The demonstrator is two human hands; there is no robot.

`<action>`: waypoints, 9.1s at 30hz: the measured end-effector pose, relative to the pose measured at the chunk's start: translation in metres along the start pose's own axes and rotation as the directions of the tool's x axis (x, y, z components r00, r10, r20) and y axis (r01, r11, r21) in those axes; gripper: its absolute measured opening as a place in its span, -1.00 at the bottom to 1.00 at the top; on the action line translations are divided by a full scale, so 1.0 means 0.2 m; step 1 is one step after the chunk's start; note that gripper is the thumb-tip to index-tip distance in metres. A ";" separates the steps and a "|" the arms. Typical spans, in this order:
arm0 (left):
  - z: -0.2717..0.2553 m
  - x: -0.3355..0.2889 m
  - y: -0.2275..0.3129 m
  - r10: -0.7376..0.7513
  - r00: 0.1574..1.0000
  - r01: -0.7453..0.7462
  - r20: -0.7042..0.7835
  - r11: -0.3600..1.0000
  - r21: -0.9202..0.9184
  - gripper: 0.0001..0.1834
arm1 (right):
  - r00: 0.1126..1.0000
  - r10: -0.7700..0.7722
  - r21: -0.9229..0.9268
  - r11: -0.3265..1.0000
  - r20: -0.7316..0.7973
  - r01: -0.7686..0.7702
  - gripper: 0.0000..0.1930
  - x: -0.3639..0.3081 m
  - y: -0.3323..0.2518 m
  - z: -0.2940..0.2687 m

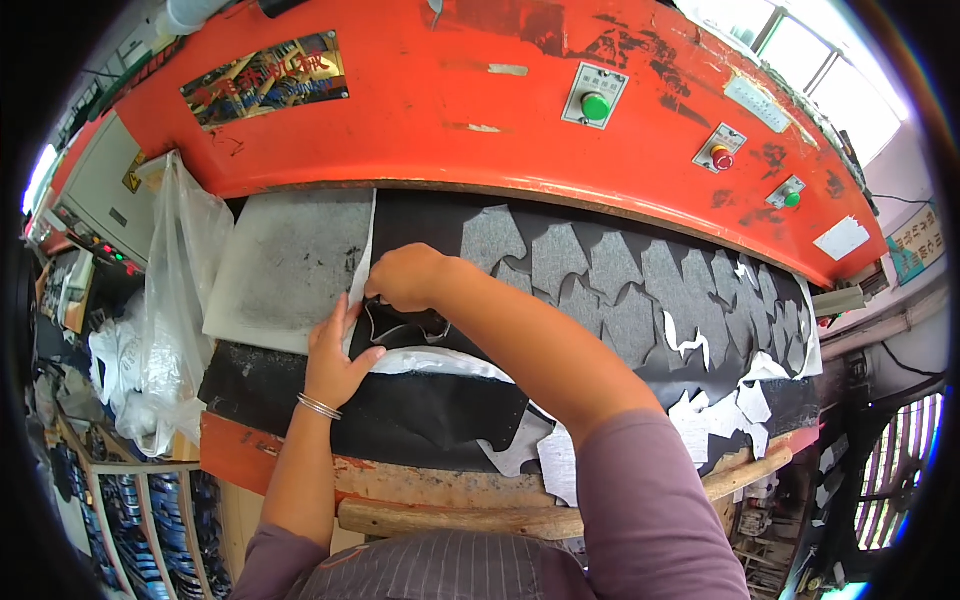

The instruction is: Using a hydraulic die-cutting machine to cut shoe pattern pieces from a sheet of leather.

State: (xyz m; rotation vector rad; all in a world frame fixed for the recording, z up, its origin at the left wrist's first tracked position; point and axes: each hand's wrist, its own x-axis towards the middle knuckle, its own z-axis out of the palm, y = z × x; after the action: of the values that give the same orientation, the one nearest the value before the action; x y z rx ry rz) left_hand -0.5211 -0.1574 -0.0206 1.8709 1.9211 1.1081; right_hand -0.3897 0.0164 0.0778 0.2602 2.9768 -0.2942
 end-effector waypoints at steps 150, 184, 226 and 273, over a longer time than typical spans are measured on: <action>-0.07 -0.36 0.28 -0.220 0.666 0.526 0.712 0.816 -0.240 -0.31 | 0.602 0.721 0.778 0.577 -0.343 -0.248 -0.65 -0.48 -0.33 0.15; 0.16 0.36 -0.04 -0.060 0.975 0.098 -0.212 0.980 0.173 -0.31 | 0.588 0.720 0.448 0.691 -0.368 -0.567 0.29 -0.27 0.19 0.32; 0.39 1.21 1.46 0.380 0.924 -0.335 0.052 0.866 -0.372 -0.70 | -0.843 0.321 0.896 0.043 -0.432 -0.442 -0.07 -2.56 1.31 -0.43; 0.07 -0.01 0.16 0.085 0.996 -0.085 0.012 0.946 0.312 -0.39 | 0.724 0.282 0.075 0.950 -0.629 -0.304 -0.81 -0.33 -0.04 0.17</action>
State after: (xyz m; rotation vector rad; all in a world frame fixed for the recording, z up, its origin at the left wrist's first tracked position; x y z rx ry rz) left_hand -0.4874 -0.1579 -0.0092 2.1315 2.1393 0.8654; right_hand -0.3236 -0.0090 0.0556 1.0100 3.5041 -0.1301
